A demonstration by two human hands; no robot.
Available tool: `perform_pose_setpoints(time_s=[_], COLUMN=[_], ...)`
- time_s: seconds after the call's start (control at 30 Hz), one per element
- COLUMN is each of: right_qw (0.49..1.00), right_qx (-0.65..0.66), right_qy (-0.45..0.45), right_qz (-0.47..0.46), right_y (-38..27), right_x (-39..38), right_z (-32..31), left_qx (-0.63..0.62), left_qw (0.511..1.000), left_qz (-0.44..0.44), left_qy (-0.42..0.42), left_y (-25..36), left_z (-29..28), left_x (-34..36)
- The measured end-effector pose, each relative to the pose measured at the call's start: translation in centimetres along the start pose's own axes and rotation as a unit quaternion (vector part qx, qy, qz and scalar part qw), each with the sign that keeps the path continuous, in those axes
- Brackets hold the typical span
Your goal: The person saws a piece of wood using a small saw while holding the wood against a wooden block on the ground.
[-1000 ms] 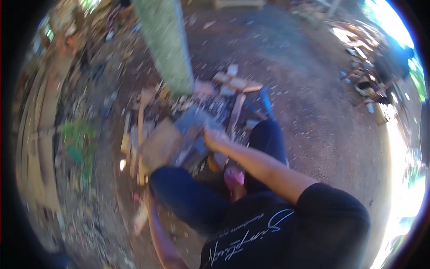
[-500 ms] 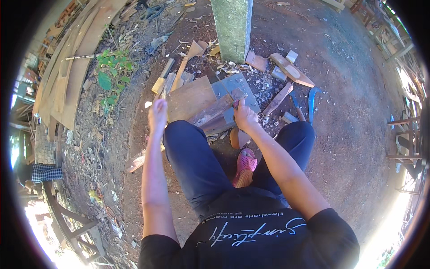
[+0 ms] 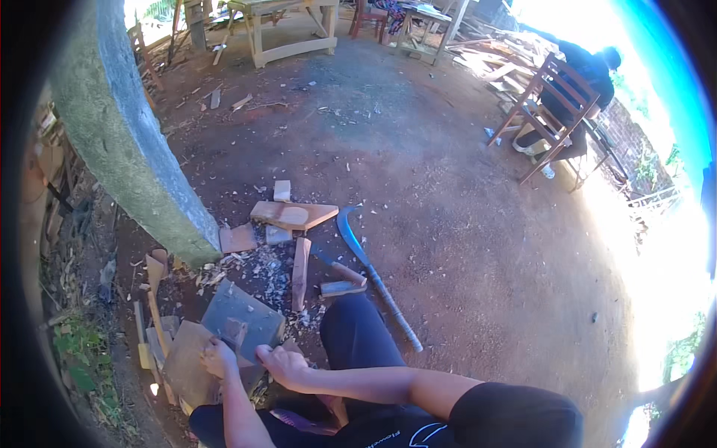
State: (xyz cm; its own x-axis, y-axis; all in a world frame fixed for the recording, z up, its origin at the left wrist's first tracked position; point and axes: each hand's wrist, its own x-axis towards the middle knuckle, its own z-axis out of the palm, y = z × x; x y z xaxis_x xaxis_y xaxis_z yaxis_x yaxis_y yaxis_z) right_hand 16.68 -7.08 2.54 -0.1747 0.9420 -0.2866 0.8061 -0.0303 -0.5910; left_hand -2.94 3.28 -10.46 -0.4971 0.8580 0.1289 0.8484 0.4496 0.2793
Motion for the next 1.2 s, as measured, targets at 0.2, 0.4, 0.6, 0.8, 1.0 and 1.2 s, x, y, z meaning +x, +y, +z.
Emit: perform_pose_setpoints(time_s=[0.2, 0.4, 0.6, 0.8, 1.0, 1.2], right_qw=[0.991, 0.98, 0.991, 0.995, 0.995, 0.986], right_qx=[-0.062, -0.189, -0.115, -0.059, -0.048, -0.135], right_qy=[0.094, 0.033, 0.046, -0.046, -0.059, -0.061], right_qz=[0.078, 0.054, 0.041, 0.067, 0.067, 0.078], right_y=[1.3, 1.4, 0.6, 1.9, -0.6, 0.2], right_x=[6.7, 0.4, 5.5, 1.1, 5.8, 2.1], right_z=[-1.8, -0.7, -3.7, -4.3, -5.1, -4.2], left_qx=[0.17, 0.085, 0.094, 0.048, 0.048, 0.051], left_qw=[0.954, 0.995, 0.986, 0.999, 0.999, 0.999], left_qz=[0.242, -0.035, 0.133, 0.003, -0.002, 0.004], left_qy=[0.051, 0.036, 0.033, 0.026, 0.018, -0.01], left_y=[7.6, 2.8, 6.2, 8.3, 9.7, 9.0], left_z=[0.2, 0.7, 1.3, -3.2, -3.5, -4.3], left_x=[-1.7, -0.9, 0.0, -2.3, -2.6, -2.6])
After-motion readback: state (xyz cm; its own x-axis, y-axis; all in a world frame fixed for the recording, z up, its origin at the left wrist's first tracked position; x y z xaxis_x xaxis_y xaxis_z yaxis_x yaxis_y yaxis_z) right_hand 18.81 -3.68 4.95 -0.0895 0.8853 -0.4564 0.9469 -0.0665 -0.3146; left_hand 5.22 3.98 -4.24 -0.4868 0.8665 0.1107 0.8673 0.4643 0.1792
